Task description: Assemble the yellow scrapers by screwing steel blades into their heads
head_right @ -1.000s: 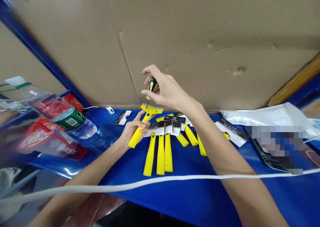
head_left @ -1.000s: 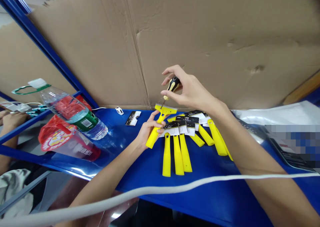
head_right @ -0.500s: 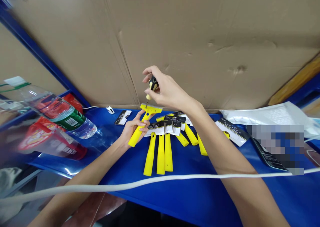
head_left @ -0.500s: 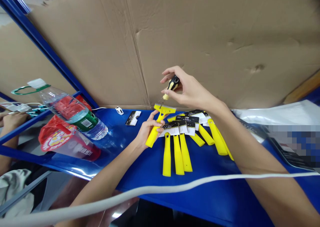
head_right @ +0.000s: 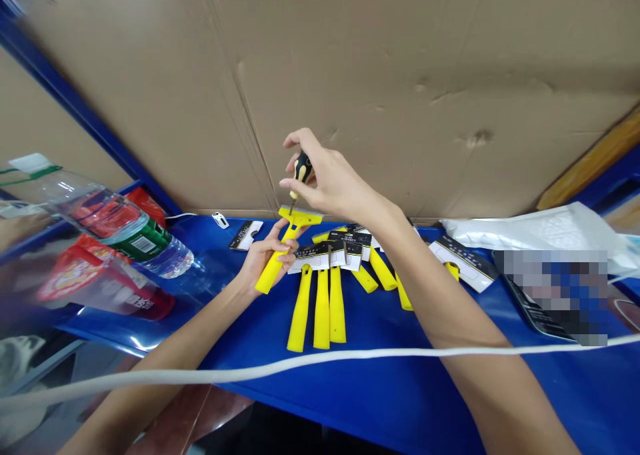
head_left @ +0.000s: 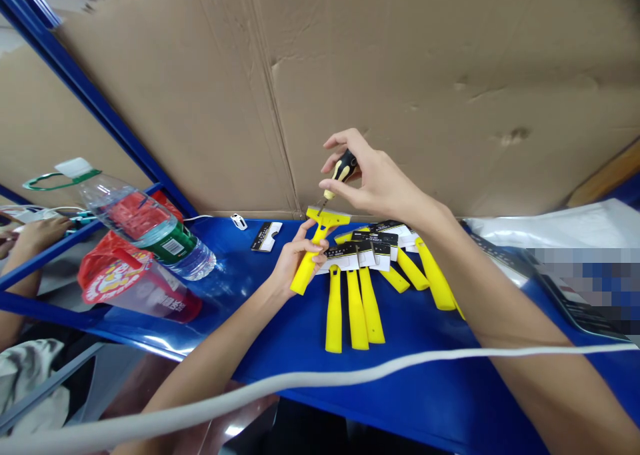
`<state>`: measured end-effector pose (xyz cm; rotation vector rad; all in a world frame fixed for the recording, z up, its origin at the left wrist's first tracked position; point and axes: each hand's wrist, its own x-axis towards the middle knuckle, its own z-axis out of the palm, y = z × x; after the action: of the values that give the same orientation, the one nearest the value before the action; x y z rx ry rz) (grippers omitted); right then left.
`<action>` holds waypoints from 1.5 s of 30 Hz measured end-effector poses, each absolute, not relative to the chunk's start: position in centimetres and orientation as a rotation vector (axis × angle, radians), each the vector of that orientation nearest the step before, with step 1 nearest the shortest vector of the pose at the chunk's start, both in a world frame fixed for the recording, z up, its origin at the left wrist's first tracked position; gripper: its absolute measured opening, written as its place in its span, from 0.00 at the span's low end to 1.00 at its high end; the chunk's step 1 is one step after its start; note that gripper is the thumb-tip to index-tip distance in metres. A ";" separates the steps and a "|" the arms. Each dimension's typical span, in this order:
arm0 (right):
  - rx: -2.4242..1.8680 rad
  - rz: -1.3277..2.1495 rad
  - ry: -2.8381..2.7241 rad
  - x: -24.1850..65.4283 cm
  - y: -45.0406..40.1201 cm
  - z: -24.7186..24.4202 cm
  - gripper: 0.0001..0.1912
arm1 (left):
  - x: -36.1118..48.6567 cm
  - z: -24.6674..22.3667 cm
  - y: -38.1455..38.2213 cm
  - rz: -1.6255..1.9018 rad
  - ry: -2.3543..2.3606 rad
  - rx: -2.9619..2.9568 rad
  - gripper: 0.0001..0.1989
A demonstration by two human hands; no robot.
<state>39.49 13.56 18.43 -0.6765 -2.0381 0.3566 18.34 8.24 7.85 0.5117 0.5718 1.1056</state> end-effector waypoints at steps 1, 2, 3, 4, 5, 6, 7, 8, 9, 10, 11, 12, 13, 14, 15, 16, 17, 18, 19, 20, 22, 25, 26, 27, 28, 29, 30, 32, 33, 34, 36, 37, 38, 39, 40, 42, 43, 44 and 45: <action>-0.659 0.376 -2.039 39.5 13.5 18.4 0.26 | 18.4 7.9 8.2 1.106 0.575 0.508 0.50; -0.640 0.400 -2.038 39.5 13.5 18.4 0.26 | 18.4 7.9 8.2 1.105 0.580 0.505 0.50; -0.628 0.426 -2.037 39.5 13.5 18.4 0.26 | 18.4 7.9 8.2 1.105 0.585 0.503 0.50; -0.630 0.447 -2.035 39.5 13.4 18.4 0.25 | 18.4 7.9 8.2 1.105 0.588 0.503 0.50; -0.643 0.456 -2.034 39.5 13.4 18.4 0.24 | 18.4 7.9 8.2 1.105 0.590 0.505 0.50; -0.663 0.450 -2.032 39.4 13.3 18.4 0.24 | 18.4 7.8 8.2 1.104 0.587 0.507 0.50; -0.681 0.433 -2.030 39.4 13.2 18.4 0.24 | 18.4 7.8 8.2 1.104 0.581 0.510 0.50; -0.689 0.414 -2.028 39.4 13.2 18.5 0.24 | 18.4 7.8 8.2 1.105 0.575 0.511 0.49; -0.681 0.399 -2.028 39.4 13.2 18.5 0.25 | 18.4 7.8 8.2 1.105 0.571 0.508 0.49; -0.660 0.398 -2.030 39.3 13.2 18.5 0.26 | 18.4 7.8 8.2 1.106 0.570 0.504 0.49; -0.635 0.410 -2.033 39.3 13.2 18.4 0.26 | 18.4 7.8 8.2 1.110 0.574 0.499 0.49; -0.617 0.430 -2.036 39.3 13.2 18.4 0.27 | 18.4 7.8 8.2 1.113 0.580 0.495 0.49; -0.613 0.453 -2.041 39.3 13.2 18.4 0.27 | 18.4 7.8 8.2 1.113 0.586 0.493 0.49; -0.626 0.470 -2.041 39.3 13.3 18.4 0.26 | 18.4 7.9 8.3 1.114 0.589 0.495 0.49; -0.649 0.471 -2.035 39.3 13.3 18.4 0.26 | 18.4 7.9 8.3 1.112 0.586 0.499 0.49; -0.675 0.458 -2.029 39.3 13.3 18.4 0.26 | 18.4 7.8 8.3 1.110 0.580 0.504 0.48; -0.693 0.435 -2.025 39.3 13.3 18.4 0.26 | 18.4 7.8 8.3 1.107 0.573 0.507 0.48; -0.696 0.413 -2.026 39.3 13.4 18.3 0.27 | 18.4 7.9 8.3 1.105 0.569 0.508 0.48; -0.681 0.401 -2.030 39.3 13.4 18.3 0.28 | 18.4 7.9 8.3 1.106 0.572 0.503 0.48; -0.657 0.406 -2.036 39.3 13.5 18.2 0.28 | 18.4 7.9 8.3 1.108 0.581 0.494 0.47; -0.621 0.448 -2.045 39.3 13.6 18.2 0.28 | 18.5 8.0 8.3 1.114 0.607 0.475 0.47; -0.675 0.469 -2.035 39.3 13.6 18.2 0.27 | 18.5 8.1 8.2 1.112 0.617 0.482 0.47; -0.700 0.450 -2.034 39.3 13.6 18.2 0.27 | 18.6 8.1 8.2 1.109 0.611 0.490 0.47; -0.708 0.431 -2.033 39.3 13.5 18.3 0.28 | 18.6 8.1 8.2 1.107 0.605 0.495 0.47; -0.697 0.423 -2.034 39.3 13.5 18.3 0.29 | 18.6 8.1 8.2 1.106 0.601 0.494 0.47; -0.671 0.428 -2.038 39.3 13.5 18.2 0.29 | 18.6 8.1 8.2 1.107 0.599 0.488 0.47; -0.640 0.446 -2.042 39.4 13.5 18.2 0.30 | 18.6 8.1 8.2 1.108 0.601 0.481 0.47; -0.605 0.482 -2.044 39.4 13.5 18.2 0.30 | 18.6 8.1 8.3 1.111 0.608 0.472 0.46; -0.611 0.483 -2.042 39.4 13.5 18.2 0.29 | 18.6 8.1 8.3 1.112 0.612 0.472 0.46; -0.629 0.469 -2.040 39.3 13.6 18.2 0.28 | 18.6 8.1 8.3 1.111 0.615 0.475 0.46; -0.675 0.423 -2.033 39.3 13.6 18.2 0.27 | 18.6 8.1 8.2 1.109 0.611 0.485 0.47; -0.693 0.409 -2.034 39.3 13.6 18.2 0.27 | 18.6 8.0 8.2 1.107 0.605 0.493 0.47; -0.701 0.408 -2.036 39.3 13.6 18.2 0.27 | 18.6 8.0 8.2 1.106 0.598 0.500 0.48; -0.695 0.421 -2.040 39.3 13.6 18.2 0.28 | 18.5 7.9 8.2 1.106 0.593 0.504 0.48; -0.680 0.443 -2.047 39.4 13.5 18.2 0.29 | 18.5 7.9 8.2 1.105 0.591 0.506 0.48; -0.639 0.505 -2.054 39.5 13.5 18.2 0.30 | 18.5 7.9 8.3 1.104 0.603 0.497 0.47; -0.623 0.528 -2.056 39.5 13.4 18.2 0.30 | 18.5 7.9 8.3 1.105 0.615 0.489 0.46; -0.617 0.533 -2.054 39.5 13.4 18.2 0.29 | 18.5 7.9 8.3 1.106 0.627 0.481 0.46; -0.623 0.518 -2.052 39.4 13.4 18.3 0.27 | 18.5 7.9 8.3 1.107 0.632 0.477 0.46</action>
<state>39.44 13.41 18.26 -0.6226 -2.0516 0.5175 18.51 8.34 7.92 0.4773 0.6317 1.1065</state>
